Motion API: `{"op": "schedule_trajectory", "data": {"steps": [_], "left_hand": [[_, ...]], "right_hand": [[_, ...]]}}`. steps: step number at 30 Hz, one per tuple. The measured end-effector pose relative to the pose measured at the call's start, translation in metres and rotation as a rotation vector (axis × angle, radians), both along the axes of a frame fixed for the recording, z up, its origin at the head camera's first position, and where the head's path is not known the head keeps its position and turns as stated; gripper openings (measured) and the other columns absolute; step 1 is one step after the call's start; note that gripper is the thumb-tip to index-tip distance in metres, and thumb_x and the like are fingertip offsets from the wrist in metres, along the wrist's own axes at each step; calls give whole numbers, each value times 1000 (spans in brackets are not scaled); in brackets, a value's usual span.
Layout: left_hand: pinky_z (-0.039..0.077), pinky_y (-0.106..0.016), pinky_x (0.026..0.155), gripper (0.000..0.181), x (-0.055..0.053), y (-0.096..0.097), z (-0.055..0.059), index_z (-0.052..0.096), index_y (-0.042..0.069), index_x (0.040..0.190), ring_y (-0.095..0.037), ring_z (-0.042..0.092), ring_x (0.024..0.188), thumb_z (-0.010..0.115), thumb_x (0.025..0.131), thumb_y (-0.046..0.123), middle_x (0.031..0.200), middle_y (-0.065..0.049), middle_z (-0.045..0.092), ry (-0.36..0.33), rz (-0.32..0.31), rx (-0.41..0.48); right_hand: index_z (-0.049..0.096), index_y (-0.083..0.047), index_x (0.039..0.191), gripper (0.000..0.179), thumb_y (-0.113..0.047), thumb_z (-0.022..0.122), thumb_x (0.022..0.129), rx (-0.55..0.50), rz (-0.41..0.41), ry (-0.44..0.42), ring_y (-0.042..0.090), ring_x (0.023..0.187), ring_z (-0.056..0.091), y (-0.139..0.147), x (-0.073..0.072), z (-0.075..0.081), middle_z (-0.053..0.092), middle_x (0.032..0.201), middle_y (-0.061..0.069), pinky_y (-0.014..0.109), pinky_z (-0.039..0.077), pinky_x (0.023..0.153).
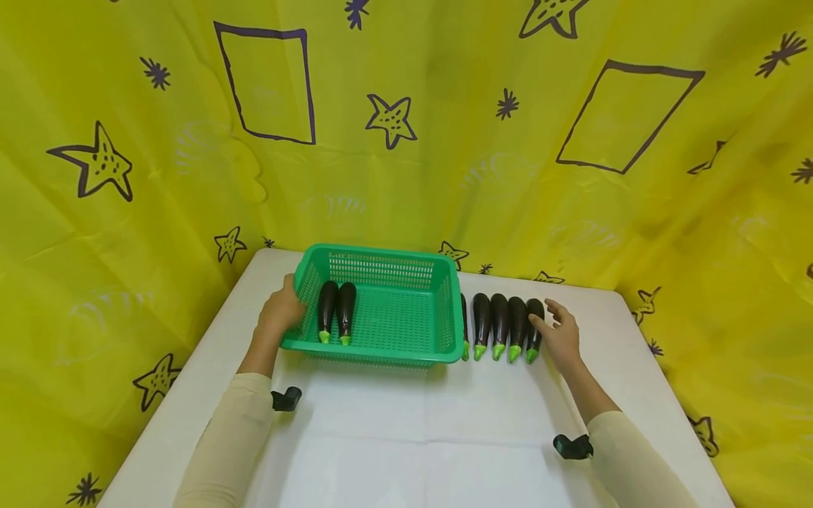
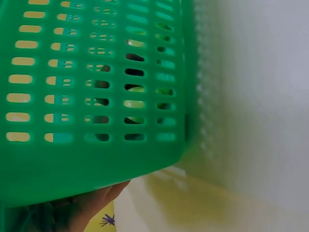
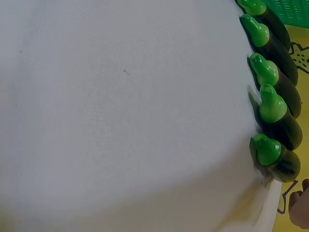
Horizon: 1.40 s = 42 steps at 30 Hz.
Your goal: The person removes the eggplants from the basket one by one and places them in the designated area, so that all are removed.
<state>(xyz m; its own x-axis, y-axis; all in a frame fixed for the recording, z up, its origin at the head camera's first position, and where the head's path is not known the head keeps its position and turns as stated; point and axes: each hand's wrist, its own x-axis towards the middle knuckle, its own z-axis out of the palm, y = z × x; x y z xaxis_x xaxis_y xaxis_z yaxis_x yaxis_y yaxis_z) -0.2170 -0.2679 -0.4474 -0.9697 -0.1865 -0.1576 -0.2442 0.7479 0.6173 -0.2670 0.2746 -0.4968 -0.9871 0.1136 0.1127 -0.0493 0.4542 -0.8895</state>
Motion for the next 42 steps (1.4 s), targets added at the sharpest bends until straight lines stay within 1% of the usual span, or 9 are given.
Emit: {"op": "schedule_trajectory", "data": {"steps": [5,13,17,21,25,30,33,36,42], "left_hand": [[50,-61,85,70,-2,-2,3,15,-2,162,-54,61,109,54,106,12,136,-42,52,-9,-14,12],[50,-63,89,71,-2,-3,-1,13,-4,162,-56,59,114,54,107,11,140,-43,49,-23,-28,18],[48,-64,92,72,-1,-2,-2,12,-4,163,-57,57,117,54,107,11,142,-44,47,-22,-27,11],[49,-63,90,72,-1,-2,-2,12,-3,163,-56,58,116,55,107,11,141,-44,48,-19,-29,11],[49,-63,90,72,1,-3,-1,12,-3,163,-56,58,115,55,107,11,142,-43,47,-18,-35,17],[50,-61,86,72,5,-8,0,12,-4,163,-55,59,112,55,107,11,141,-44,47,-20,-37,18],[50,-62,86,72,6,-10,1,12,-4,162,-56,59,112,55,107,11,141,-44,47,-18,-40,21],[50,-63,88,72,5,-11,1,12,-4,163,-57,58,114,55,107,11,141,-44,47,-17,-42,24],[50,-63,88,73,4,-12,2,10,-4,163,-57,57,115,55,107,10,142,-45,46,-20,-47,27]], "right_hand": [[42,11,153,61,-11,66,101,-15,-5,-3,52,142,35,0,3,1,40,154,37,58,27,118],[42,12,152,60,-8,67,102,-25,-1,-5,52,143,33,-1,5,-1,37,155,37,56,26,120],[45,12,150,58,-6,68,101,-17,-3,24,51,142,35,-5,4,-1,40,154,37,56,27,119],[47,11,149,57,-7,69,100,-26,6,66,50,142,36,-12,4,3,43,153,34,57,26,119],[43,7,155,60,-9,67,103,-103,47,46,48,145,33,-25,8,13,38,156,32,58,25,120],[39,4,158,62,-12,66,104,-181,117,16,44,150,28,-49,15,26,32,161,28,51,24,122],[41,2,157,60,-13,66,105,-208,167,23,42,151,27,-63,18,33,33,161,27,47,22,123],[41,2,157,60,-13,66,105,-258,219,27,43,151,28,-76,21,39,34,161,27,48,23,123],[40,0,159,60,-11,64,106,-291,289,25,43,149,31,-98,28,47,35,161,24,49,29,120]]}}
